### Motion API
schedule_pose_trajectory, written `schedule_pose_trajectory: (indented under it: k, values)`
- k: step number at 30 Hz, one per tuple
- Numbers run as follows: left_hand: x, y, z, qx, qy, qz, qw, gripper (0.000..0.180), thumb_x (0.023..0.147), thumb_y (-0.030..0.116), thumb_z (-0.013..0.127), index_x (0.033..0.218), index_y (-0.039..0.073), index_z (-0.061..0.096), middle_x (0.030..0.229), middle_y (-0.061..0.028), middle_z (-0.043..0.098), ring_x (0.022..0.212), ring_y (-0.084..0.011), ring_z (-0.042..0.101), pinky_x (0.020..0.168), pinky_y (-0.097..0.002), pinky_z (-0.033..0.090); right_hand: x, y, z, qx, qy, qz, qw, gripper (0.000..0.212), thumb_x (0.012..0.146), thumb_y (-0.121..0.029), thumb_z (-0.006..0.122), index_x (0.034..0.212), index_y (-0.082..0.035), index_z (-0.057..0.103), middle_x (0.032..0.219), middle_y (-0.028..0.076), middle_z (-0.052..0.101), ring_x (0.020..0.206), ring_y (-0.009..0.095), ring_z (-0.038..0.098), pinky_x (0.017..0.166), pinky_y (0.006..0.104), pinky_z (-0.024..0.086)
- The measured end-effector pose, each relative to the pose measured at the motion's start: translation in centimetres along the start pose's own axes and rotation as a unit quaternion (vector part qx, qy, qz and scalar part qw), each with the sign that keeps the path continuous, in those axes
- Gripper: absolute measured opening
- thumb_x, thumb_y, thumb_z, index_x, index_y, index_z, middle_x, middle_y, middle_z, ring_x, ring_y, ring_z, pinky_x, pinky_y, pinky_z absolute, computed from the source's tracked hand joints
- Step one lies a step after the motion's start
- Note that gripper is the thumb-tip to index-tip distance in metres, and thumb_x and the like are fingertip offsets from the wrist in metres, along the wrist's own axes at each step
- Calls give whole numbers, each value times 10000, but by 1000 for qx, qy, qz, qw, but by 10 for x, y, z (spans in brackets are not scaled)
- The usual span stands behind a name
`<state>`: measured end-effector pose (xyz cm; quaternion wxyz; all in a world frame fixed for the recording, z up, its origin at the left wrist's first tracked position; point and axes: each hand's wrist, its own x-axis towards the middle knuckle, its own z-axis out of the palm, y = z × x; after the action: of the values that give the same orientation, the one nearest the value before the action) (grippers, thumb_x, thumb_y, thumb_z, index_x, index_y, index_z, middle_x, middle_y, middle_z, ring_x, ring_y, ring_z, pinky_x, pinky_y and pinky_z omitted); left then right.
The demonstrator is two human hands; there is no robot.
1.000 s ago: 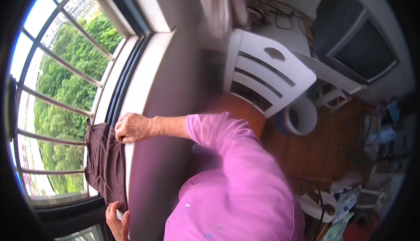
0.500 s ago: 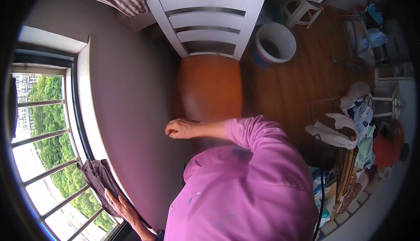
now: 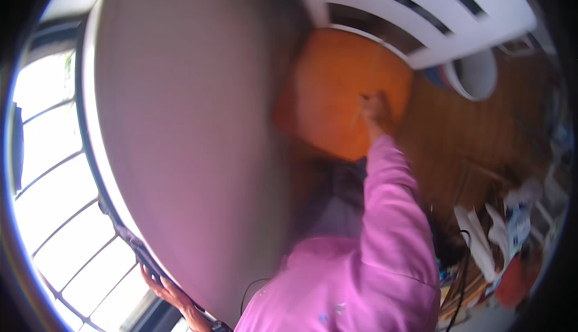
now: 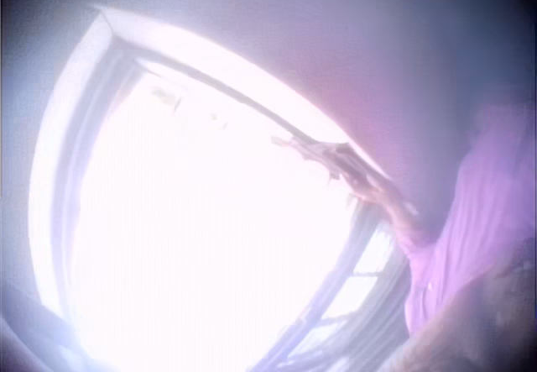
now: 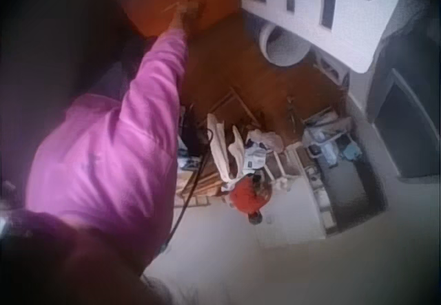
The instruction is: The person washes a cloth in a bucket of water, wrings it out, and then uses it along with a thin wooden stick to scrub and wipe the tracks and frame of a sliding window.
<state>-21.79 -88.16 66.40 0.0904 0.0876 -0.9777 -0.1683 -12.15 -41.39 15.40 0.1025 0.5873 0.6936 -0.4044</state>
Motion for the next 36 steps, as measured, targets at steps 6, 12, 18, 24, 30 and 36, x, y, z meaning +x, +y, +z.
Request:
schedule_pose_trajectory:
  k: [6,12,18,24,30,36]
  values:
    - [4,3,-5,99,-21,159,982,572,839,237,486,1324,-52,393,1315,-206,459,1227,-311,428,1036,-405,289,49,31,33,-21,81,-9,996,261,806,-275,565,844,-22,613,778,145,631,742,256,611,682,384,468]
    - [11,5,-8,95,-7,219,971,586,738,144,556,1270,-72,437,1201,-250,515,1119,-389,497,987,-427,366,44,62,16,91,45,-241,965,145,805,-120,598,728,-45,501,666,17,462,620,135,452,593,297,425]
    - [12,-8,-7,53,18,224,973,616,689,121,635,1260,-37,468,1181,-228,522,1093,-381,505,948,-426,399,-105,-10,-81,234,-134,-307,913,155,853,25,577,902,-57,454,820,-9,447,707,47,414,575,181,362]
    - [7,-12,-8,32,28,251,967,674,692,168,675,1295,-14,432,1308,-205,423,1203,-372,419,1016,-445,327,-253,-175,-187,353,-122,-480,794,166,880,-5,507,1044,-23,499,928,74,493,685,110,522,591,222,478]
    - [-13,-38,-26,24,61,207,976,761,617,282,769,1231,-35,452,1226,-236,433,1156,-379,411,980,-461,305,-373,-345,-231,358,-343,-674,548,115,921,-91,508,1027,-50,522,996,97,444,744,162,579,678,286,513]
    - [-39,-58,-35,16,63,162,985,735,691,357,726,1286,20,456,1281,-242,440,1199,-378,425,1021,-484,292,-505,-419,-130,214,-557,-683,421,172,883,-39,439,866,62,578,1009,185,554,826,261,628,775,359,523]
